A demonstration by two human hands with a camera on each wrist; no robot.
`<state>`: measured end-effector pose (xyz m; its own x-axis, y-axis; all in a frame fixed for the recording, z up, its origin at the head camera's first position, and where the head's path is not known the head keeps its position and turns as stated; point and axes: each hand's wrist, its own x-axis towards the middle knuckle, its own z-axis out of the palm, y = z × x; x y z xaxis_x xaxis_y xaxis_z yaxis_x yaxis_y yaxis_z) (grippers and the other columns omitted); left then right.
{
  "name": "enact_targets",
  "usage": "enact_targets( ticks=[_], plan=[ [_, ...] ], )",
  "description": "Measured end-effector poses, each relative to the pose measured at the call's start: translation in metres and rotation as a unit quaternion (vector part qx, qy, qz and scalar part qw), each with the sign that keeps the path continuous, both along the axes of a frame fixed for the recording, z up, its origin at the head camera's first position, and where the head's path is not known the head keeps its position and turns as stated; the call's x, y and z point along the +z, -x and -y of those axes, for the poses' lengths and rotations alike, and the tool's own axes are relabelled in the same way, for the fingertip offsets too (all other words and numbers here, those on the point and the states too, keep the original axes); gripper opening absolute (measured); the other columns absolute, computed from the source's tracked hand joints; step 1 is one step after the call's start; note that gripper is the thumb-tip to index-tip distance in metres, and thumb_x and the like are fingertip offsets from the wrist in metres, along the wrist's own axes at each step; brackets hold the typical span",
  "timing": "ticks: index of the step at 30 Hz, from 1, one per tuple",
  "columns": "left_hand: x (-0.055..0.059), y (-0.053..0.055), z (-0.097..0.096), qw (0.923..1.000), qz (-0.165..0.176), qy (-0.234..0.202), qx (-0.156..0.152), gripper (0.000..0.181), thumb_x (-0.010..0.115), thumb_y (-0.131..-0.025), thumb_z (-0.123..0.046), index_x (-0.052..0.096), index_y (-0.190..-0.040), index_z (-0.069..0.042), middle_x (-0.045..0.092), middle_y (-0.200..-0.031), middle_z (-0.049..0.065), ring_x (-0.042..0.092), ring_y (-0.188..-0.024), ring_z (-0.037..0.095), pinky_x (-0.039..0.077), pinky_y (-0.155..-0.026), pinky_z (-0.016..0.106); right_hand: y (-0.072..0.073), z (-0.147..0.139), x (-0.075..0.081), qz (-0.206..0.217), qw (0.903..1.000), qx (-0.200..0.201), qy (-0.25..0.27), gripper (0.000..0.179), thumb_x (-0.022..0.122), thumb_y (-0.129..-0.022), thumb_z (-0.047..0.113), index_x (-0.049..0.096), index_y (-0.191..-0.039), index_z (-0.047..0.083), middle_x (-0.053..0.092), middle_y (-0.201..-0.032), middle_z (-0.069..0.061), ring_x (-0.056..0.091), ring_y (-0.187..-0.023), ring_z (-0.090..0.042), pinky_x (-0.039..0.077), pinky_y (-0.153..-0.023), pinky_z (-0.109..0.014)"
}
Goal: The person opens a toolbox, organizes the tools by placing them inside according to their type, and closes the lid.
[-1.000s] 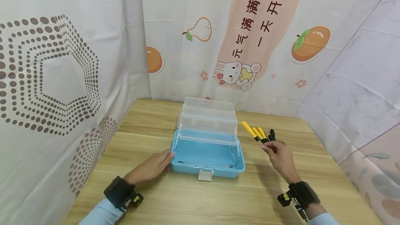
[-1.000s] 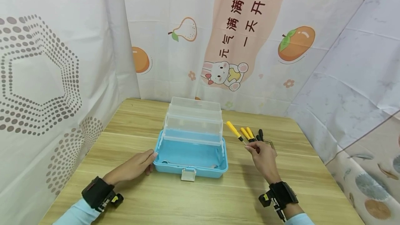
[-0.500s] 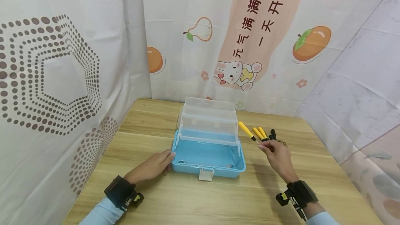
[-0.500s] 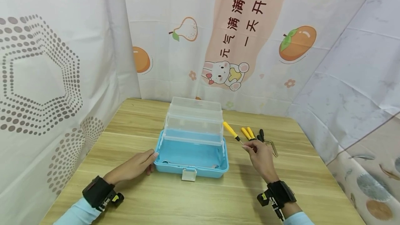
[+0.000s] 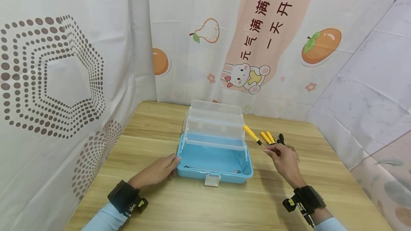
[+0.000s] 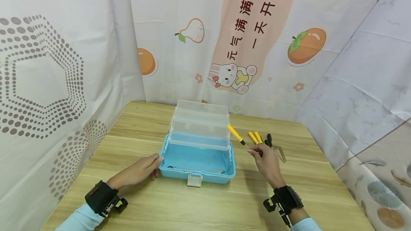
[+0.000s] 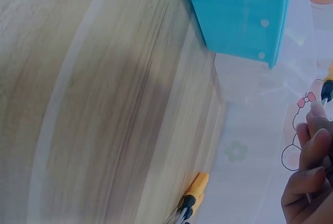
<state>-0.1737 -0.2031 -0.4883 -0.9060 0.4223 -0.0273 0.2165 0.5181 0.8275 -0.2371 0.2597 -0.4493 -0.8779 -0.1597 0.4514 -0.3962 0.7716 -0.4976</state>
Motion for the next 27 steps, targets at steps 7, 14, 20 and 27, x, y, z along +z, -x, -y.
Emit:
enact_targets(
  ticks=[7,14,20,27],
  plan=[
    [-0.0005,0.0006,-0.0014,1.0000,0.000,0.004,0.003,0.045,0.030,-0.113,-0.048,0.055,-0.104,-0.012,0.063,-0.082,0.004,0.061,-0.071,0.019,0.049,-0.066,0.033,0.0018,0.0012,0.0008,-0.007,1.0000,0.007,-0.001,0.005,0.076,-0.095,0.010,0.075,-0.098,0.007,0.062,-0.074,0.002,0.049,-0.060,-0.012,0.040,-0.053,-0.025],
    [-0.0012,-0.0007,-0.0005,0.9999,-0.003,0.010,0.002,0.043,0.030,-0.113,-0.047,0.055,-0.103,-0.014,0.063,-0.080,0.002,0.060,-0.070,0.018,0.049,-0.066,0.032,0.0001,0.0037,-0.0035,-0.008,0.9999,0.012,0.003,0.005,0.077,-0.093,0.010,0.075,-0.097,0.007,0.062,-0.073,0.003,0.048,-0.058,-0.011,0.039,-0.052,-0.025],
    [-0.0012,-0.0007,0.0000,0.9999,-0.008,0.011,0.002,0.043,0.030,-0.113,-0.047,0.055,-0.102,-0.014,0.064,-0.079,0.002,0.061,-0.070,0.019,0.050,-0.065,0.032,0.0024,0.0070,-0.0068,-0.008,0.9999,0.012,-0.001,0.005,0.078,-0.093,0.010,0.075,-0.096,0.008,0.063,-0.075,0.002,0.048,-0.059,-0.011,0.039,-0.053,-0.025],
    [0.0003,-0.0006,0.0001,0.9999,0.001,0.015,0.004,0.045,0.028,-0.113,-0.050,0.055,-0.104,-0.014,0.064,-0.081,0.002,0.061,-0.071,0.018,0.050,-0.067,0.032,0.0029,0.0092,-0.0060,-0.005,0.9998,0.016,-0.008,0.006,0.077,-0.094,0.013,0.074,-0.098,0.009,0.063,-0.077,0.000,0.046,-0.060,-0.011,0.038,-0.053,-0.026]
  ],
)
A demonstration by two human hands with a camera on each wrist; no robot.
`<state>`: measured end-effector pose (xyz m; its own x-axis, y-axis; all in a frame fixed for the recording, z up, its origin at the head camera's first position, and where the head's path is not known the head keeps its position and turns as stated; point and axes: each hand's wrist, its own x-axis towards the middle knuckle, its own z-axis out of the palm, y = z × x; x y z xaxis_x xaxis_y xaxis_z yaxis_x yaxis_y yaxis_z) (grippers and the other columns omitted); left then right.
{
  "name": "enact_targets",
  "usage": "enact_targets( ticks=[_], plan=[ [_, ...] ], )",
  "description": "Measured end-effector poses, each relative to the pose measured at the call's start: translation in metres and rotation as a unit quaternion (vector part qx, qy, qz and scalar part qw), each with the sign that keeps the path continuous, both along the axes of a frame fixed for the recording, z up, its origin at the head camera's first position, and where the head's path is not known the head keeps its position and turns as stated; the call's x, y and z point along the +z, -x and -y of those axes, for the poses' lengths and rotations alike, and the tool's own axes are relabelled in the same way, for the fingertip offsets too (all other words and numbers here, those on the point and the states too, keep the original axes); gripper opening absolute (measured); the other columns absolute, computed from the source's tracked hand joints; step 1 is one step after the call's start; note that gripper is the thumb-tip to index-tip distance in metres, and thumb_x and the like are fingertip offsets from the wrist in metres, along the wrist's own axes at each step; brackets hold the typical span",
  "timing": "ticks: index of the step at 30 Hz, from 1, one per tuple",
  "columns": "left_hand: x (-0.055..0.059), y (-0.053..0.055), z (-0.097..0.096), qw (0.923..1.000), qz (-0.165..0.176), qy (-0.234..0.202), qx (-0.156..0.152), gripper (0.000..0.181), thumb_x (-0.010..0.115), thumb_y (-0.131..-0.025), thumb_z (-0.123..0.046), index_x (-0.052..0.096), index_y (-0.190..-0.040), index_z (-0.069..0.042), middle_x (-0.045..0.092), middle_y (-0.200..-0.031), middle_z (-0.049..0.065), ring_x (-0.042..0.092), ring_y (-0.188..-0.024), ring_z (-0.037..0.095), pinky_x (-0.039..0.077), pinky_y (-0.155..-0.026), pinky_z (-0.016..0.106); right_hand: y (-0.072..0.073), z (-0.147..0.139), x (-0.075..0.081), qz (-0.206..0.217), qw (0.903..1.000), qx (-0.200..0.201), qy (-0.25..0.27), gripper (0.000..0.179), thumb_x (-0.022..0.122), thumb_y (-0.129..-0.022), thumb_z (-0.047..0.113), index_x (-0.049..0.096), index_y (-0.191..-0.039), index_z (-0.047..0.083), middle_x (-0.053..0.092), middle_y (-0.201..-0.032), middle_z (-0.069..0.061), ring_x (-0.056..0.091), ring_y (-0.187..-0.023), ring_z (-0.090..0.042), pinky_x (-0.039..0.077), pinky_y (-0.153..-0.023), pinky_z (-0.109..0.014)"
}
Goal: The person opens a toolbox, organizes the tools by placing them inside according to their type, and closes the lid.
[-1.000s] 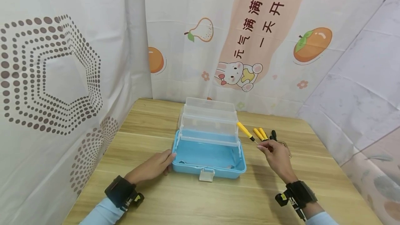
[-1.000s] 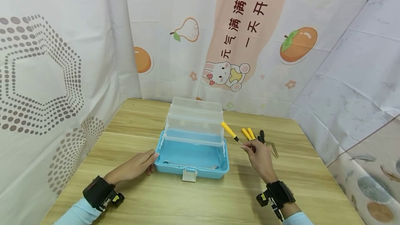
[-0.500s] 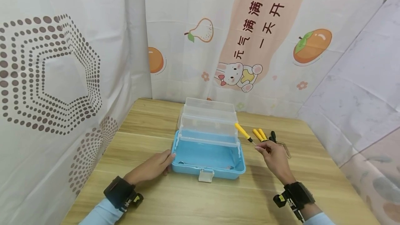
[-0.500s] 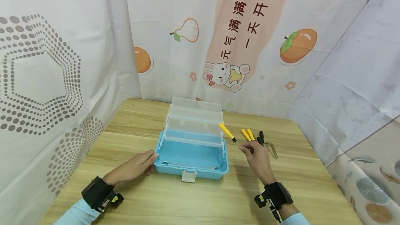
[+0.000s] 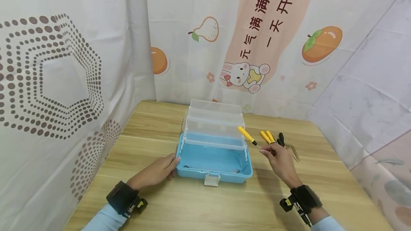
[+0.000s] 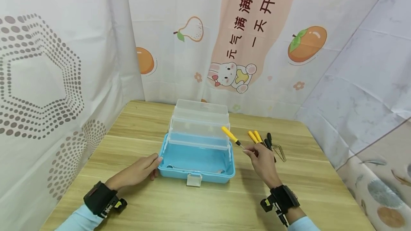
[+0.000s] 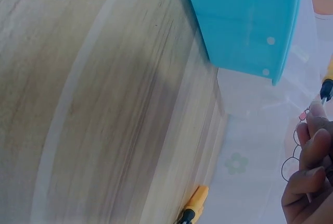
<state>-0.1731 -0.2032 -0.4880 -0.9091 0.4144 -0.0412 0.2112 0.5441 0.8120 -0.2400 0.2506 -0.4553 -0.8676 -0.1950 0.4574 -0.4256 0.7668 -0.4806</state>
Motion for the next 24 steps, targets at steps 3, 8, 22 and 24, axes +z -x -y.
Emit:
enact_targets(
  ticks=[3,8,22,24],
  plan=[
    [0.001,0.000,0.000,1.0000,0.001,0.000,0.001,0.046,0.028,-0.112,-0.051,0.055,-0.104,-0.014,0.064,-0.081,0.002,0.061,-0.072,0.018,0.050,-0.067,0.033,0.000,0.001,0.001,-0.002,1.0000,0.001,-0.002,0.008,0.077,-0.094,0.014,0.075,-0.098,0.008,0.062,-0.076,-0.001,0.046,-0.061,-0.012,0.037,-0.053,-0.026],
    [0.001,0.001,0.000,1.0000,-0.002,0.004,0.001,0.045,0.029,-0.113,-0.049,0.054,-0.103,-0.014,0.063,-0.080,0.001,0.060,-0.071,0.018,0.049,-0.066,0.032,0.001,0.004,0.002,-0.004,1.0000,0.001,-0.001,0.006,0.078,-0.093,0.012,0.075,-0.097,0.008,0.064,-0.077,0.000,0.047,-0.062,-0.011,0.038,-0.054,-0.026],
    [-0.001,0.002,-0.001,1.0000,-0.008,0.004,-0.001,0.045,0.029,-0.113,-0.049,0.055,-0.105,-0.014,0.063,-0.081,0.001,0.061,-0.071,0.019,0.049,-0.065,0.032,0.003,0.014,0.001,-0.017,0.9998,0.014,-0.004,0.006,0.078,-0.092,0.007,0.076,-0.097,0.010,0.069,-0.084,0.002,0.053,-0.064,-0.010,0.042,-0.055,-0.025],
    [-0.001,0.001,0.000,0.9999,-0.009,0.005,-0.002,0.044,0.029,-0.113,-0.048,0.055,-0.105,-0.014,0.063,-0.080,0.001,0.061,-0.070,0.019,0.049,-0.064,0.032,0.004,0.015,0.001,-0.013,0.9998,0.013,-0.004,0.006,0.078,-0.092,0.006,0.076,-0.097,0.010,0.069,-0.085,0.002,0.053,-0.065,-0.010,0.043,-0.055,-0.025]
  ],
)
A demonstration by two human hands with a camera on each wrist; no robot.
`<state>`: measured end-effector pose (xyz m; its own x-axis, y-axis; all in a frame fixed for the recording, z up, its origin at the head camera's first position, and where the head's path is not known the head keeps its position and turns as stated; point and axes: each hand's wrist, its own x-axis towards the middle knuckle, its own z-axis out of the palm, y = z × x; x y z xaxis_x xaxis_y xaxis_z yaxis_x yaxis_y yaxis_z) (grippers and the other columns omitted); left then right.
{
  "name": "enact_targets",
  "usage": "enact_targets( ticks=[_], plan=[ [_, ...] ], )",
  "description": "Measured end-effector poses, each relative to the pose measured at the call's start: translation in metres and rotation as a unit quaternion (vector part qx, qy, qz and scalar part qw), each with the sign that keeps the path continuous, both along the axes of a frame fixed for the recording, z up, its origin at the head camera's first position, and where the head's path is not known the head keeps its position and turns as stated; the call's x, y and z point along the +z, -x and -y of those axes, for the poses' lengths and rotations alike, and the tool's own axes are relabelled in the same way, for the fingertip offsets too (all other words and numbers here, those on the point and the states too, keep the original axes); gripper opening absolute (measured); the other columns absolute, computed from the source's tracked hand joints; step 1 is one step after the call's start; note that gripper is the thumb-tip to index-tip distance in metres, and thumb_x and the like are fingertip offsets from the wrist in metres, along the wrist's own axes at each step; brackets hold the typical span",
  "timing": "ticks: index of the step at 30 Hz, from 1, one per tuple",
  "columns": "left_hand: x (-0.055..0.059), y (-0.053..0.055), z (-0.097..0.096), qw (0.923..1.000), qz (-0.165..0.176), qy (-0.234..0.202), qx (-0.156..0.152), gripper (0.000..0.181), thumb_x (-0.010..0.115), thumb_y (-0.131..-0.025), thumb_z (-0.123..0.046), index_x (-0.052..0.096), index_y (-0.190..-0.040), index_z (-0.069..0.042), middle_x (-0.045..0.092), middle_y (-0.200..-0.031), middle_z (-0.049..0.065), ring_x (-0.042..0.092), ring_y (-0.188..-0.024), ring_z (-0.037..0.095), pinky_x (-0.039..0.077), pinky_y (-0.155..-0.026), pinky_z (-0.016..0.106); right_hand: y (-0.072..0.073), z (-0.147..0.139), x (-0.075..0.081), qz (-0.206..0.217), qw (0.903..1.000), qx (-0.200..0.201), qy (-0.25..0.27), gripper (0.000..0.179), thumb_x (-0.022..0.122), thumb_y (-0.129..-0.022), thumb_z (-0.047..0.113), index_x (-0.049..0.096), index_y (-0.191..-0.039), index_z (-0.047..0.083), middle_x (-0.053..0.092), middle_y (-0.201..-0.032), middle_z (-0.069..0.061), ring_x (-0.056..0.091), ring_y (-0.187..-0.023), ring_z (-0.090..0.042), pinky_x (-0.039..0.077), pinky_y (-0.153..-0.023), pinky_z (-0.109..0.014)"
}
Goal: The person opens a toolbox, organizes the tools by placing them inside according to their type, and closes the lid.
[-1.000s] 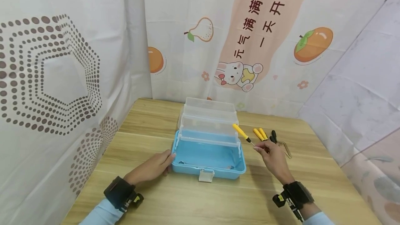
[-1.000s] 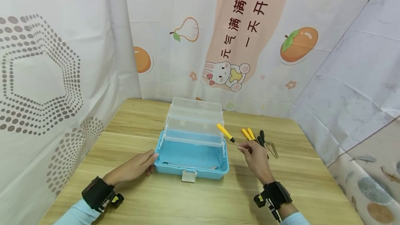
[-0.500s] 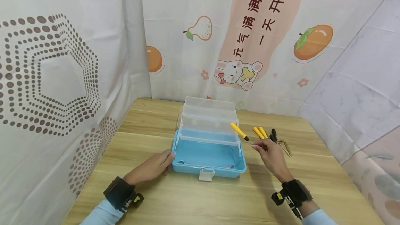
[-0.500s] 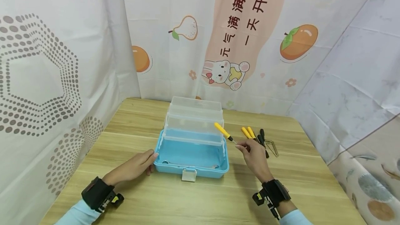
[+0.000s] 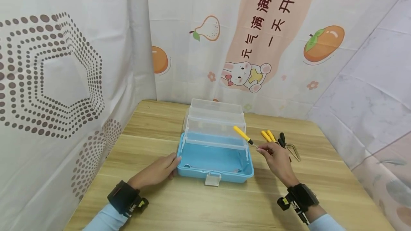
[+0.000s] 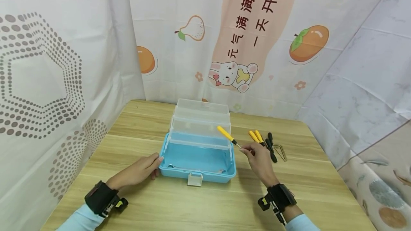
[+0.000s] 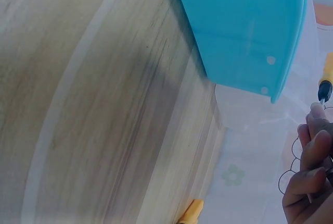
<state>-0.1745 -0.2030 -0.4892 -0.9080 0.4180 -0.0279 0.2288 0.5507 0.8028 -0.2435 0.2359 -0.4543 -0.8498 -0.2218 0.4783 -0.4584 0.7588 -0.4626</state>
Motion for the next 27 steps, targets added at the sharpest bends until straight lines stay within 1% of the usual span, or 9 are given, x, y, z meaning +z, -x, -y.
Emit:
enact_targets(
  ticks=[3,9,15,23,27],
  plan=[
    [0.001,0.000,0.000,1.0000,-0.001,0.000,-0.001,0.042,0.031,-0.113,-0.046,0.055,-0.104,-0.013,0.063,-0.080,0.002,0.061,-0.069,0.019,0.049,-0.064,0.031,0.000,0.001,0.000,0.003,1.0000,0.000,0.000,0.006,0.077,-0.093,0.007,0.076,-0.097,0.010,0.069,-0.085,0.002,0.053,-0.065,-0.011,0.043,-0.056,-0.025],
    [0.003,0.001,-0.001,1.0000,0.002,-0.001,-0.002,0.040,0.032,-0.113,-0.045,0.055,-0.105,-0.013,0.063,-0.082,0.002,0.061,-0.071,0.019,0.050,-0.064,0.032,0.003,0.007,0.001,-0.009,0.9999,0.007,0.003,0.005,0.076,-0.094,0.008,0.076,-0.099,0.010,0.069,-0.086,0.002,0.052,-0.066,-0.012,0.042,-0.057,-0.024],
    [0.001,0.001,0.000,1.0000,0.006,0.004,-0.001,0.042,0.030,-0.113,-0.047,0.055,-0.106,-0.013,0.063,-0.082,0.000,0.061,-0.072,0.018,0.050,-0.065,0.033,0.006,0.015,0.002,-0.004,0.9999,0.012,0.011,0.006,0.076,-0.094,0.009,0.077,-0.100,0.011,0.069,-0.086,0.003,0.054,-0.067,-0.012,0.043,-0.057,-0.025],
    [0.000,0.000,0.000,1.0000,0.006,0.005,-0.001,0.043,0.030,-0.113,-0.048,0.055,-0.106,-0.013,0.063,-0.082,0.000,0.062,-0.072,0.018,0.050,-0.065,0.033,0.006,0.020,0.004,-0.011,0.9998,0.018,0.003,0.007,0.077,-0.093,0.009,0.078,-0.100,0.011,0.068,-0.082,0.004,0.052,-0.064,-0.012,0.040,-0.056,-0.025],
    [-0.001,0.001,0.001,1.0000,0.005,0.004,-0.002,0.044,0.030,-0.113,-0.048,0.055,-0.105,-0.013,0.063,-0.082,0.000,0.062,-0.072,0.018,0.050,-0.065,0.032,0.006,0.022,0.005,-0.003,0.9998,0.019,0.003,0.007,0.077,-0.094,0.010,0.078,-0.101,0.011,0.067,-0.083,0.004,0.051,-0.064,-0.013,0.040,-0.055,-0.025]
  ],
)
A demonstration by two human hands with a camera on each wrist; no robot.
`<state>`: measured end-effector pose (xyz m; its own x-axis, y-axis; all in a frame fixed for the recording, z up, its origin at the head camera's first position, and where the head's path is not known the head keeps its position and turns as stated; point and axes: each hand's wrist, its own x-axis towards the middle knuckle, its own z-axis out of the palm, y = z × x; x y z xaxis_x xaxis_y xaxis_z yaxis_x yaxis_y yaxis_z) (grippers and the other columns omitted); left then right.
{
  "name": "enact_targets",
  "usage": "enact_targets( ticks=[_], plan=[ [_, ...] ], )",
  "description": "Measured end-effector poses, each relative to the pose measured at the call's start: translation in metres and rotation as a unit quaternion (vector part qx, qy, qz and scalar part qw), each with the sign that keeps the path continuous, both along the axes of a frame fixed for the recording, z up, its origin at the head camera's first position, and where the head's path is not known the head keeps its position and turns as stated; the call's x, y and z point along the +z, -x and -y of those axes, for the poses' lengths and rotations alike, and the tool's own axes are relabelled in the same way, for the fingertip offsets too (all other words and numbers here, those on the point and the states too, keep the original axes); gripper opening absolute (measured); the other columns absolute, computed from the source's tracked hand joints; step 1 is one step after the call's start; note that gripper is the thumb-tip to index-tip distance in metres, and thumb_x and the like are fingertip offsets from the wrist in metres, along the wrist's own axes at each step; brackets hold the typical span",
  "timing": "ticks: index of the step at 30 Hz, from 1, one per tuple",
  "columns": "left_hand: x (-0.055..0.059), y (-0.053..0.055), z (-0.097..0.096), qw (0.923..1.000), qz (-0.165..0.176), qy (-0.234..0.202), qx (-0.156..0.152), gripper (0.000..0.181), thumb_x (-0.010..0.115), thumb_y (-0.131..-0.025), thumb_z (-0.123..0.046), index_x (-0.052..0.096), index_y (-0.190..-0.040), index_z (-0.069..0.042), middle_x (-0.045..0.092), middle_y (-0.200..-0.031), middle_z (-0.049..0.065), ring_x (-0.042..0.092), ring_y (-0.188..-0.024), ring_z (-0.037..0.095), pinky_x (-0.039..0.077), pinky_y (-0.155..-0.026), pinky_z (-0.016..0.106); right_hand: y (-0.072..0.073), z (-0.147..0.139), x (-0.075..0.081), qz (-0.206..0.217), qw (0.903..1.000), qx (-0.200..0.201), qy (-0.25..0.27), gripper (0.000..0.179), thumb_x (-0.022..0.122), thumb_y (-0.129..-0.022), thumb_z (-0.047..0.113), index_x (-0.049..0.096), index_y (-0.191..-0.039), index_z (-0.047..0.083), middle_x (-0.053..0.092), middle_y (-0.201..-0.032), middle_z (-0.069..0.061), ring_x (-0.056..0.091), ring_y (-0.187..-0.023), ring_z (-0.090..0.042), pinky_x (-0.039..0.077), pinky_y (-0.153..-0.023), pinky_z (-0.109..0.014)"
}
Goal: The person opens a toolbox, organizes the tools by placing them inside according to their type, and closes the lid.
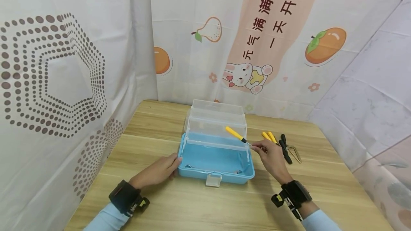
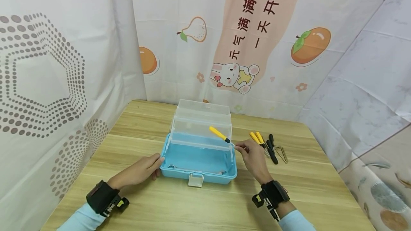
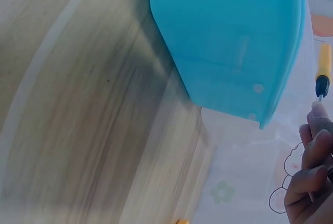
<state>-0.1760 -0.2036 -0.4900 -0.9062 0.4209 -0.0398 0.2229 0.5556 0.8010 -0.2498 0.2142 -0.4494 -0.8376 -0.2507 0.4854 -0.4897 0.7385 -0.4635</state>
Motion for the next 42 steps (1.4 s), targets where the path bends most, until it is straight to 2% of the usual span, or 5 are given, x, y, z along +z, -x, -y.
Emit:
enact_targets(
  ticks=[17,30,35,39,42],
  plan=[
    [0.003,-0.002,-0.003,0.9999,-0.004,-0.010,-0.007,0.039,0.032,-0.114,-0.043,0.055,-0.103,-0.013,0.063,-0.082,0.001,0.061,-0.070,0.017,0.050,-0.063,0.031,0.004,0.012,0.001,-0.012,0.9982,0.058,-0.007,0.013,0.077,-0.090,0.000,0.079,-0.096,0.012,0.065,-0.084,0.006,0.049,-0.066,-0.009,0.039,-0.056,-0.024],
    [0.002,-0.003,-0.002,1.0000,-0.002,0.000,0.000,0.044,0.030,-0.113,-0.049,0.055,-0.104,-0.014,0.063,-0.080,0.000,0.060,-0.069,0.017,0.049,-0.064,0.031,0.007,0.016,0.003,0.001,0.9984,0.053,-0.021,0.010,0.078,-0.091,0.006,0.080,-0.093,0.015,0.059,-0.082,0.009,0.045,-0.064,-0.010,0.037,-0.055,-0.025],
    [0.002,-0.004,-0.002,1.0000,0.008,0.000,0.005,0.044,0.030,-0.113,-0.049,0.055,-0.105,-0.013,0.063,-0.080,0.000,0.059,-0.070,0.017,0.049,-0.065,0.032,0.008,0.019,0.003,0.008,0.9972,0.071,-0.022,0.009,0.077,-0.092,0.008,0.081,-0.096,0.015,0.060,-0.086,0.006,0.045,-0.066,-0.009,0.038,-0.057,-0.025],
    [0.003,-0.003,-0.002,0.9999,0.011,0.001,0.009,0.045,0.030,-0.112,-0.049,0.055,-0.105,-0.013,0.063,-0.080,0.000,0.059,-0.071,0.017,0.049,-0.066,0.033,0.009,0.021,0.003,-0.007,0.9967,0.078,-0.023,0.009,0.075,-0.094,0.008,0.081,-0.100,0.012,0.058,-0.086,0.006,0.042,-0.065,-0.007,0.037,-0.057,-0.025],
    [0.004,-0.003,-0.003,0.9999,0.010,0.003,0.009,0.045,0.030,-0.113,-0.049,0.055,-0.104,-0.013,0.063,-0.080,0.000,0.059,-0.071,0.017,0.049,-0.066,0.033,0.009,0.015,0.003,-0.033,0.9980,0.052,-0.012,0.009,0.074,-0.096,0.010,0.081,-0.102,0.010,0.062,-0.084,0.005,0.043,-0.063,-0.007,0.035,-0.057,-0.026]
  ],
)
